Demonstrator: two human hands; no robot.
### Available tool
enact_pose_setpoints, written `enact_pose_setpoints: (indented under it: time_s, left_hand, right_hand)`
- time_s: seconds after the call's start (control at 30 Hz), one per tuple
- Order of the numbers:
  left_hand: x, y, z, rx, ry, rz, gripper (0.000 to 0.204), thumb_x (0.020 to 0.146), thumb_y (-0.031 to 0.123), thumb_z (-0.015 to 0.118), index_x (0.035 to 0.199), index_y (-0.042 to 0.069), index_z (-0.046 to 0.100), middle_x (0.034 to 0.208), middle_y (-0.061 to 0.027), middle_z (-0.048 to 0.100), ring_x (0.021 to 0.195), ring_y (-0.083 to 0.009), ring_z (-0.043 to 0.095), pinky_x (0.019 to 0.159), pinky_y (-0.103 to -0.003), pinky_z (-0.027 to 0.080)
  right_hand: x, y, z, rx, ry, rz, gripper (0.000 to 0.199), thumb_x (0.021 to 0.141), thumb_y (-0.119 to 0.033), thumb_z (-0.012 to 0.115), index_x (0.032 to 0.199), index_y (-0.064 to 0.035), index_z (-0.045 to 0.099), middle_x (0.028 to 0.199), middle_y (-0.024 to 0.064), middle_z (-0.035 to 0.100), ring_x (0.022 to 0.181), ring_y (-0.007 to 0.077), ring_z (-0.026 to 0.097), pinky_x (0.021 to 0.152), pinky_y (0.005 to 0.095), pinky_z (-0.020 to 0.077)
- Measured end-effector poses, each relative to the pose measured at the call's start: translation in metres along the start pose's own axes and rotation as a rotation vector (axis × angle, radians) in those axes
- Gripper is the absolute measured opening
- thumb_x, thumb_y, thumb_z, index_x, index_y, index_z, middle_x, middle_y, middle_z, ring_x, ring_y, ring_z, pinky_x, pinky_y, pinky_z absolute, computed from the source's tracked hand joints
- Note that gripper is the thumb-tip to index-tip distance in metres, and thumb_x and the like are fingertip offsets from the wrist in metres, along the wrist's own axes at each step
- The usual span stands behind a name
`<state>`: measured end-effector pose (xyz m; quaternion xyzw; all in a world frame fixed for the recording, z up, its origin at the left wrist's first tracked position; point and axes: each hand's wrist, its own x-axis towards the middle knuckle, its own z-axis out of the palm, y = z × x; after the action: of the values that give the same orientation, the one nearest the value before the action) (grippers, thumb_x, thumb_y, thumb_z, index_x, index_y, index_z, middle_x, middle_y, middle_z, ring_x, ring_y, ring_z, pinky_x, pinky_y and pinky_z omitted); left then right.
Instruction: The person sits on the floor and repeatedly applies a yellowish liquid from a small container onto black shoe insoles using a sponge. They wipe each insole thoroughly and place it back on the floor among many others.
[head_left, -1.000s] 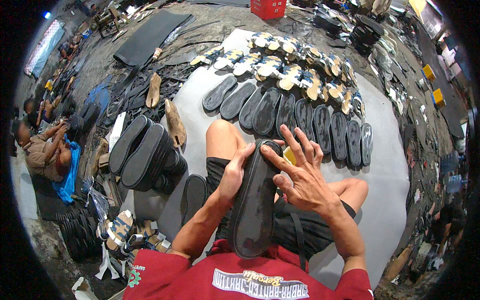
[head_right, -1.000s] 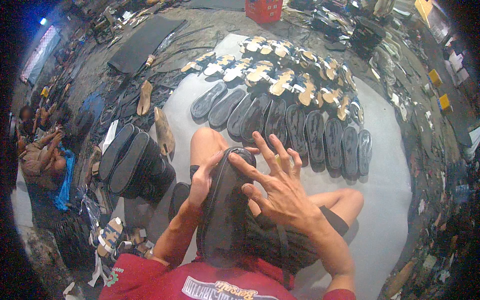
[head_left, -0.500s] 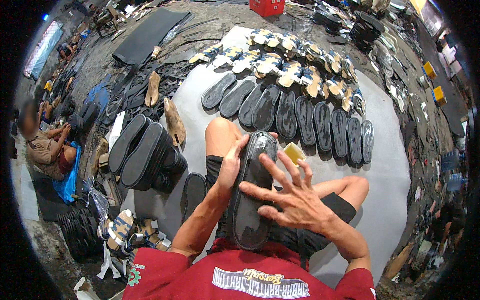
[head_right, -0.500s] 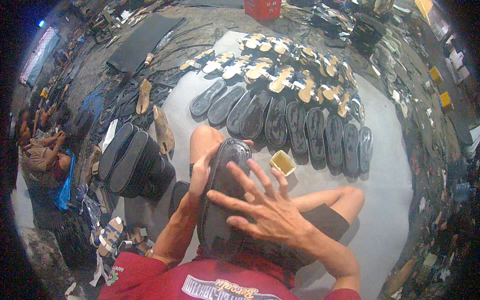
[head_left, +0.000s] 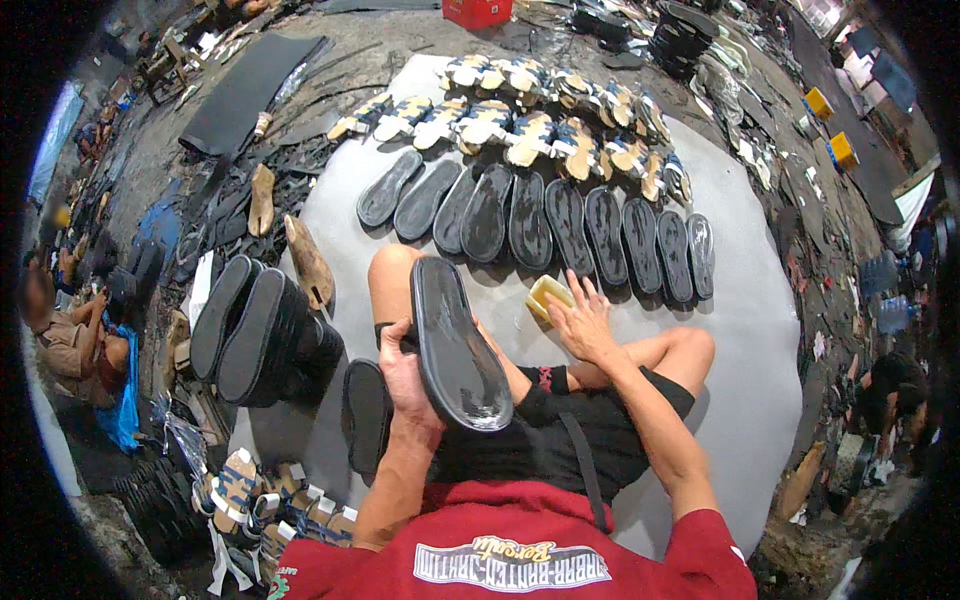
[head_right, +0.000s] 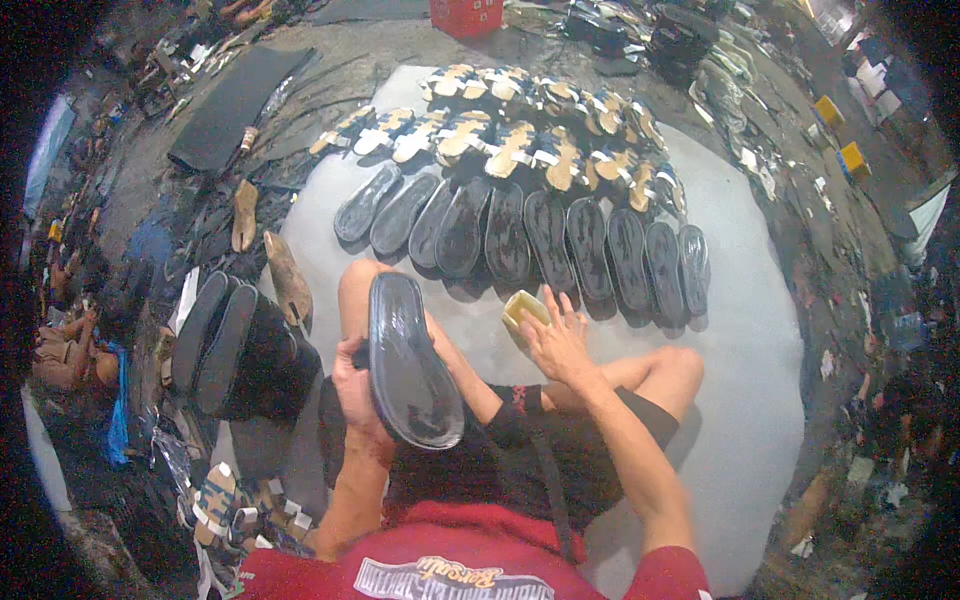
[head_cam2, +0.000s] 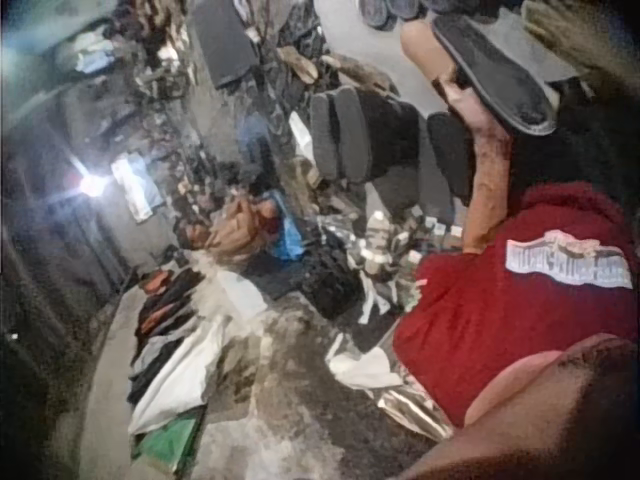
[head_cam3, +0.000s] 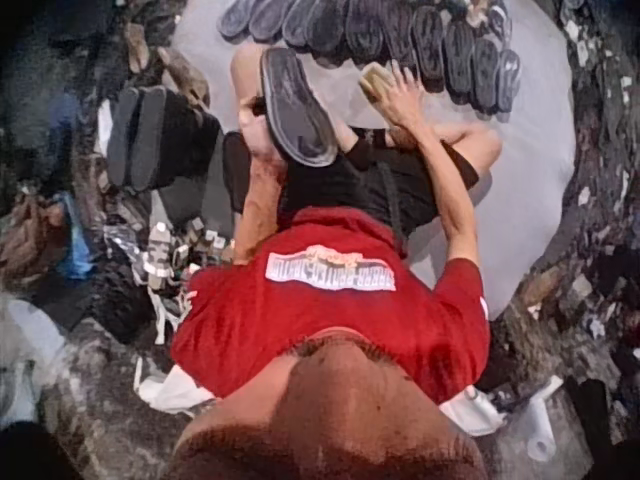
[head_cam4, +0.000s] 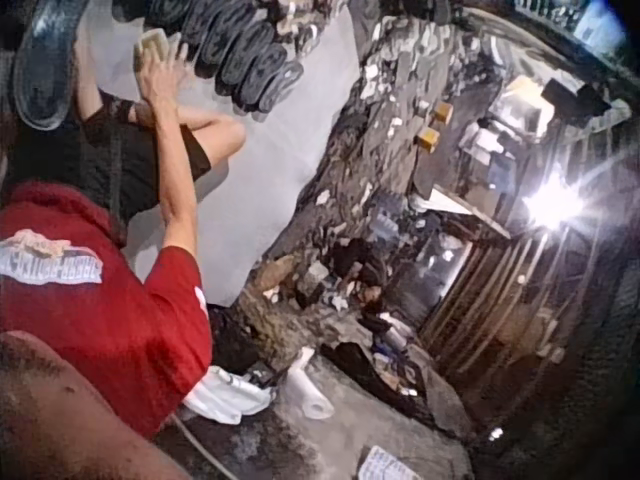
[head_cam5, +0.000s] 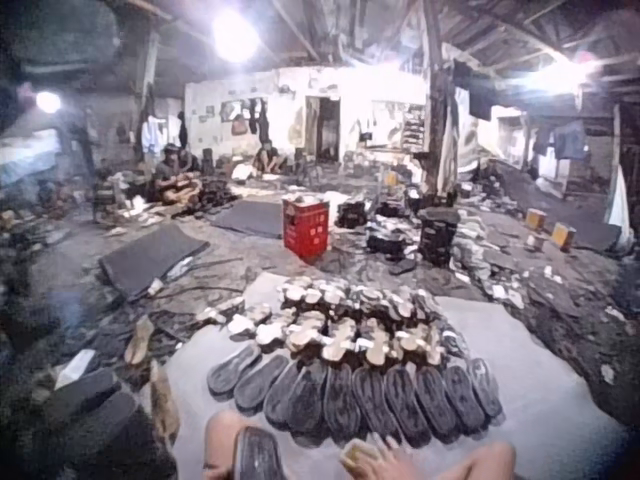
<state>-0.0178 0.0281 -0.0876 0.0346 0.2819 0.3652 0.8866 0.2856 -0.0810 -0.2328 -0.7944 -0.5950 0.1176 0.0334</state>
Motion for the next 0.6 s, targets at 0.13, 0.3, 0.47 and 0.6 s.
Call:
enact_pose_setpoints:
  time_s: [0.13, 0.3, 0.47, 0.6]
  left_hand:
    - [-0.018, 0.009, 0.012, -0.081, -0.119, 0.008, 0.075, 0.103, 0.05, 0.039, 0.147, -0.008, 0.055, 0.132, -0.0281, 0.068, 0.112, -0.0411, 0.072, 0.1, -0.059, 0.061]
    - [-0.015, 0.012, 0.008, -0.107, -0.29, 0.101, 0.076, 0.11, 0.052, 0.042, 0.149, -0.012, 0.051, 0.134, -0.032, 0.067, 0.107, -0.0434, 0.075, 0.092, -0.053, 0.067]
    - [-0.002, -0.015, 0.022, -0.167, -0.312, -0.012, 0.075, 0.11, 0.053, 0.045, 0.152, -0.01, 0.05, 0.136, -0.0327, 0.064, 0.106, -0.0403, 0.071, 0.09, -0.051, 0.064]
    - [-0.007, -0.024, 0.031, -0.16, -0.328, -0.065, 0.073, 0.112, 0.053, 0.043, 0.153, -0.006, 0.05, 0.139, -0.0306, 0.064, 0.107, -0.0405, 0.071, 0.093, -0.052, 0.064]
  right_hand:
    - [0.002, 0.0, 0.012, 0.021, 0.094, -0.043, 0.048, 0.114, -0.046, 0.042, 0.148, -0.0268, 0.068, 0.18, 0.0143, 0.021, 0.16, 0.0401, 0.023, 0.121, 0.0643, 0.0201]
    - [-0.015, 0.009, -0.008, 0.217, 0.233, 0.044, 0.046, 0.116, -0.04, 0.038, 0.143, -0.0228, 0.071, 0.174, 0.0173, 0.034, 0.157, 0.042, 0.03, 0.124, 0.0597, 0.021]
    - [-0.035, 0.004, -0.017, 0.618, 0.162, 0.129, 0.063, 0.118, -0.048, 0.03, 0.142, -0.0047, 0.069, 0.172, 0.0184, 0.04, 0.158, 0.0363, 0.03, 0.127, 0.0582, 0.0173]
    - [-0.032, -0.06, -0.132, 1.481, 0.034, 0.096, 0.086, 0.114, -0.064, 0.017, 0.141, -0.0037, 0.072, 0.175, 0.0154, 0.035, 0.16, 0.0267, 0.026, 0.128, 0.0471, 0.0157]
